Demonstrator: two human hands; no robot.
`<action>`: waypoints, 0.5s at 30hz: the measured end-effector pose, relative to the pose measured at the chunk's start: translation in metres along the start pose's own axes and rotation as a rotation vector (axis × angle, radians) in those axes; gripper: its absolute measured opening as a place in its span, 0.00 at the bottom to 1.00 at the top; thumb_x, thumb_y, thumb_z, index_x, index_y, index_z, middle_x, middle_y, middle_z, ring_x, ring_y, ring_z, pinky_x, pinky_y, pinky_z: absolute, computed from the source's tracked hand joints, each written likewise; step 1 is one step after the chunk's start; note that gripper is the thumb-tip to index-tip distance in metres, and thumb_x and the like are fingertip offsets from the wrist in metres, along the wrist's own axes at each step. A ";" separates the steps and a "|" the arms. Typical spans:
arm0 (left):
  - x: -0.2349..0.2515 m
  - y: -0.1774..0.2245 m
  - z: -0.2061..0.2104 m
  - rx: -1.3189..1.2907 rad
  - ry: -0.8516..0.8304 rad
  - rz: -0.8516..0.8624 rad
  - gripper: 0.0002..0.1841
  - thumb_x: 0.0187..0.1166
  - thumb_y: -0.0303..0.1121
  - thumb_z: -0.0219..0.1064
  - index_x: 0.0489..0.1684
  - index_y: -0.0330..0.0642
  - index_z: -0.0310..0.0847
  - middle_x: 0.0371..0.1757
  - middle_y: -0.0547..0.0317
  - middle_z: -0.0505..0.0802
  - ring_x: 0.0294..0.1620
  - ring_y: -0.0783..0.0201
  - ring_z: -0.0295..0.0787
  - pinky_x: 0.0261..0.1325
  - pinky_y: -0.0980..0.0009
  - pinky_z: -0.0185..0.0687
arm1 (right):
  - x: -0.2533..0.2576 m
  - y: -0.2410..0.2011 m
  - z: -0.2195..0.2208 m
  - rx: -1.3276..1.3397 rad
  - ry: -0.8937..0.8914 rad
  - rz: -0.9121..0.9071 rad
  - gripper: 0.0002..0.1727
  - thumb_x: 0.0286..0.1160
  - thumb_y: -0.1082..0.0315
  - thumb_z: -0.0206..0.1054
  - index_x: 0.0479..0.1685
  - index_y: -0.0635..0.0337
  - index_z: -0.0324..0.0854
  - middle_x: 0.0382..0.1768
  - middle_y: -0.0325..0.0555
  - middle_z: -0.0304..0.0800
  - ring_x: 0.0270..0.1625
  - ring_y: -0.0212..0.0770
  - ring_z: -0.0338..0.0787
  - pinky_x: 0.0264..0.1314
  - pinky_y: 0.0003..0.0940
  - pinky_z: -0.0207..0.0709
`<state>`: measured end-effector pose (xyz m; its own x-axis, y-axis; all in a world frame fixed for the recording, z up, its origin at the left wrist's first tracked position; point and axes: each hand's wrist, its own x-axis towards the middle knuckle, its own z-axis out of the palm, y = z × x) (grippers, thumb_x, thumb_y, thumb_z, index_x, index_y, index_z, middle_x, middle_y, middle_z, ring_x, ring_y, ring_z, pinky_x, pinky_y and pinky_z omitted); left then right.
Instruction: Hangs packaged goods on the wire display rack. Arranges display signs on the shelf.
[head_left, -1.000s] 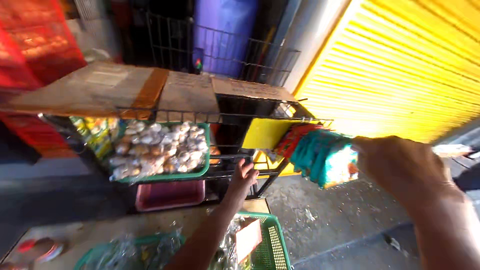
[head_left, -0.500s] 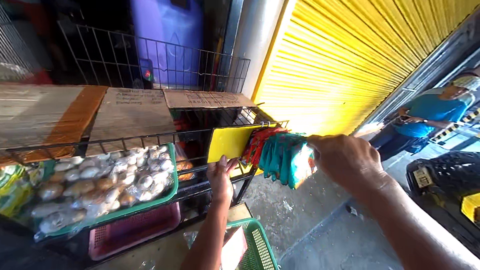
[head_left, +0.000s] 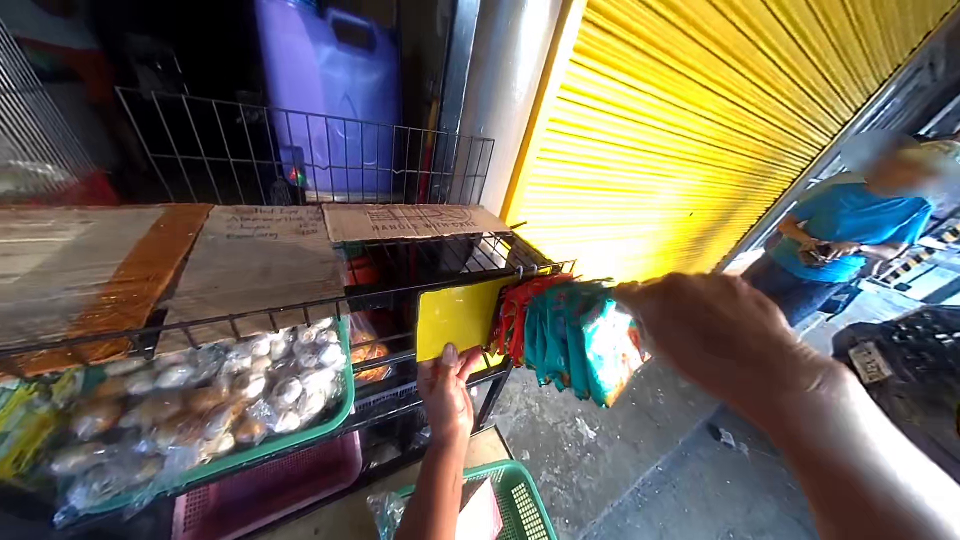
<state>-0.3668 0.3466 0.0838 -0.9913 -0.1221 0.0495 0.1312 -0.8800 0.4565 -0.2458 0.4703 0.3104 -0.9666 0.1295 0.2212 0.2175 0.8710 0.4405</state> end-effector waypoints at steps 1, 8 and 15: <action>0.005 0.001 -0.001 0.011 -0.022 0.005 0.09 0.85 0.19 0.51 0.57 0.32 0.72 0.39 0.49 0.94 0.35 0.55 0.96 0.45 0.58 0.96 | -0.006 -0.010 0.002 0.042 -0.043 0.037 0.08 0.81 0.72 0.64 0.48 0.61 0.88 0.32 0.60 0.90 0.39 0.66 0.92 0.36 0.62 0.82; 0.017 0.002 -0.002 -0.050 -0.106 -0.057 0.12 0.87 0.22 0.47 0.64 0.37 0.66 0.45 0.47 0.93 0.39 0.52 0.97 0.48 0.54 0.96 | -0.013 -0.030 0.013 0.112 0.024 0.242 0.13 0.85 0.71 0.56 0.47 0.58 0.89 0.32 0.60 0.91 0.39 0.65 0.94 0.33 0.59 0.80; 0.008 0.000 0.005 -0.034 -0.054 -0.006 0.11 0.89 0.19 0.46 0.63 0.36 0.66 0.45 0.48 0.93 0.39 0.53 0.97 0.49 0.56 0.96 | -0.010 -0.012 0.016 0.083 0.128 0.227 0.09 0.82 0.69 0.62 0.42 0.56 0.90 0.30 0.60 0.91 0.37 0.68 0.93 0.30 0.63 0.79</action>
<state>-0.3747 0.3476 0.0890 -0.9912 -0.0923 0.0949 0.1243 -0.8959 0.4266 -0.2410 0.4664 0.2894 -0.8680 0.2697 0.4169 0.4099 0.8631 0.2951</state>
